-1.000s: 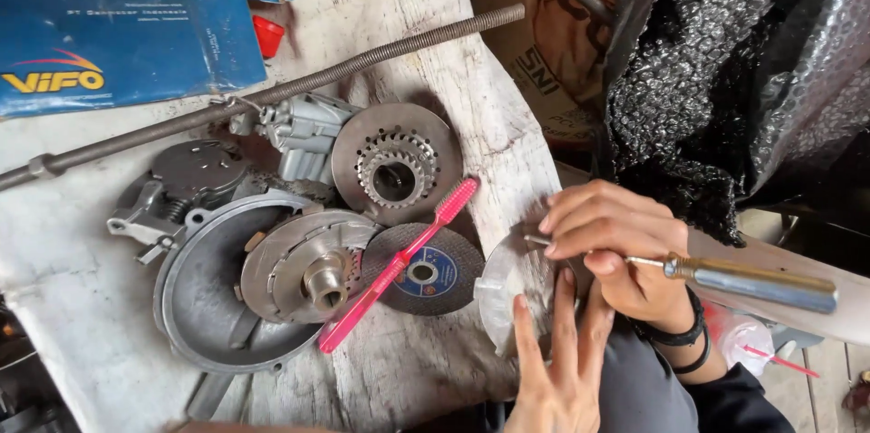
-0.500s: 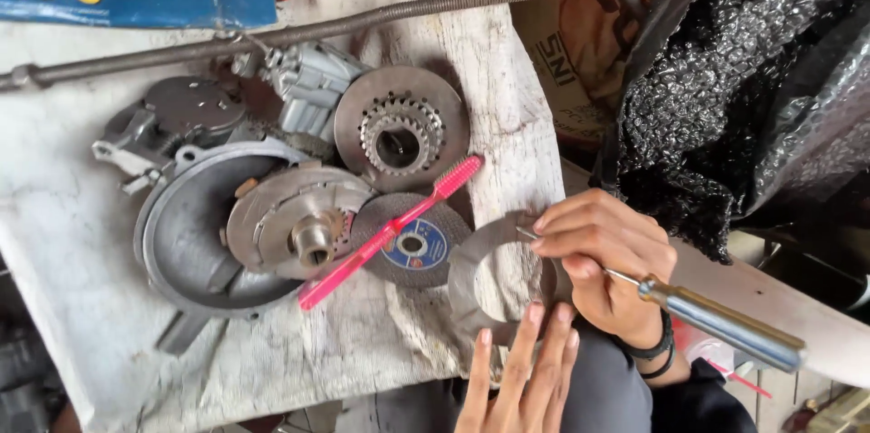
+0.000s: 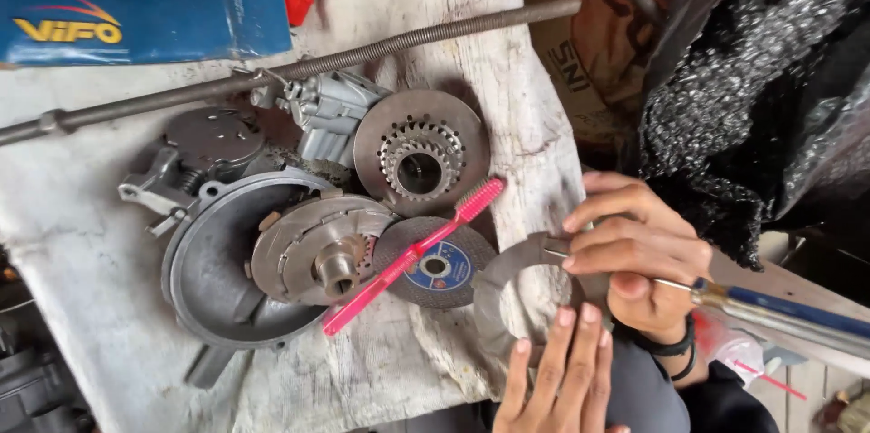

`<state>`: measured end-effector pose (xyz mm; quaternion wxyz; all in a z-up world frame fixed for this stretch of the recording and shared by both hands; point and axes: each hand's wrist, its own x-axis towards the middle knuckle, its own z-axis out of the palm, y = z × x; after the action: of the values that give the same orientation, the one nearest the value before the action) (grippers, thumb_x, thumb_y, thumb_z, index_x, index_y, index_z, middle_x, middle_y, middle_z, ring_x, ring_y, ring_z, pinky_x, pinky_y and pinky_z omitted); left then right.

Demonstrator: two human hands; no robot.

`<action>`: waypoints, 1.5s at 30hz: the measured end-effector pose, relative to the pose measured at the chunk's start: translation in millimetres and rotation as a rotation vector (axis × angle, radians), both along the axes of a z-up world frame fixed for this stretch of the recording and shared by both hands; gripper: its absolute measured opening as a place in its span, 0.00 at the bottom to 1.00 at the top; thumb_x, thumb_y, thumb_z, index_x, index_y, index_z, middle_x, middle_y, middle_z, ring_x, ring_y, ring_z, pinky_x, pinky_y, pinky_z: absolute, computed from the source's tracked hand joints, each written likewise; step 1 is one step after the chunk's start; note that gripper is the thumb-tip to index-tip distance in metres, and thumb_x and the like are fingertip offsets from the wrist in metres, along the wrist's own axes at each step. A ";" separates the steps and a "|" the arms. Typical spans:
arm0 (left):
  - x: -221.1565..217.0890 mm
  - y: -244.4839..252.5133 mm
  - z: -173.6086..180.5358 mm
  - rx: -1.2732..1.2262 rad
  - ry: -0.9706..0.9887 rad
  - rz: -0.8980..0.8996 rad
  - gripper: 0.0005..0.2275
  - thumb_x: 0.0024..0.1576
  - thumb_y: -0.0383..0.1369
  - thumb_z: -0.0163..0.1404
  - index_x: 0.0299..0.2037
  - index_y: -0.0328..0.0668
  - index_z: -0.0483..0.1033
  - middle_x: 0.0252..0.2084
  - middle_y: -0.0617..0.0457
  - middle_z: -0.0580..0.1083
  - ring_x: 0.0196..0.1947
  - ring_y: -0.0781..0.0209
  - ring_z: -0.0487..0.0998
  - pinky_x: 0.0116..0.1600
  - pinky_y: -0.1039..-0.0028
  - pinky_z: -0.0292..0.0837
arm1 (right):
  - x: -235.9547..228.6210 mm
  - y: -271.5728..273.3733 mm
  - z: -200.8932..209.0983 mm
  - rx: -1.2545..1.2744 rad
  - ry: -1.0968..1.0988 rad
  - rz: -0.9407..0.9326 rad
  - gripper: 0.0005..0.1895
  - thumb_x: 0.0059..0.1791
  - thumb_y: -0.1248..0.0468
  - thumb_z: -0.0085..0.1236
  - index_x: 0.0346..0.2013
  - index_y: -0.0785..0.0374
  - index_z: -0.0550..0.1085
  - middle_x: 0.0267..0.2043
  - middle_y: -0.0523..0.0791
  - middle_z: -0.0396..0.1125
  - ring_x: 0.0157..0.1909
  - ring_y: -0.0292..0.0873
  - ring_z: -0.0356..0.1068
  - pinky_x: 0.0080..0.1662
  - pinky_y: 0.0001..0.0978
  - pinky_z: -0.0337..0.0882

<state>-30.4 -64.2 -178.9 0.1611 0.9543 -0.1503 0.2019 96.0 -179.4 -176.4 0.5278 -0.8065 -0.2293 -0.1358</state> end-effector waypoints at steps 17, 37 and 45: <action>-8.3 -11.3 -20.5 0.056 -0.034 0.038 0.07 0.70 0.41 0.46 0.56 0.62 0.73 0.58 0.74 0.79 0.60 0.78 0.78 0.66 0.70 0.65 | 18.9 -50.0 -41.7 -0.184 -0.174 0.363 0.31 0.63 0.48 0.26 0.34 0.48 0.80 0.33 0.32 0.73 0.48 0.38 0.71 0.72 0.57 0.49; -5.3 -11.0 -19.8 0.057 -0.034 0.013 0.08 0.70 0.42 0.48 0.56 0.60 0.74 0.58 0.74 0.78 0.61 0.78 0.77 0.68 0.69 0.62 | 8.7 -36.2 -0.3 -0.112 0.133 0.247 0.19 0.59 0.61 0.34 0.37 0.61 0.76 0.39 0.42 0.73 0.45 0.44 0.78 0.72 0.68 0.62; -5.0 -8.5 -20.3 0.059 -0.039 0.008 0.07 0.70 0.42 0.48 0.56 0.62 0.73 0.59 0.73 0.78 0.62 0.78 0.77 0.69 0.69 0.61 | 5.8 -33.9 -1.0 -0.176 0.080 0.212 0.19 0.58 0.59 0.36 0.36 0.58 0.77 0.39 0.40 0.72 0.44 0.42 0.77 0.72 0.60 0.61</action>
<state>-35.4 -72.7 -199.2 0.1289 0.9552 -0.1553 0.2164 101.8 -213.3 -177.4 0.4750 -0.8257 -0.3030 -0.0264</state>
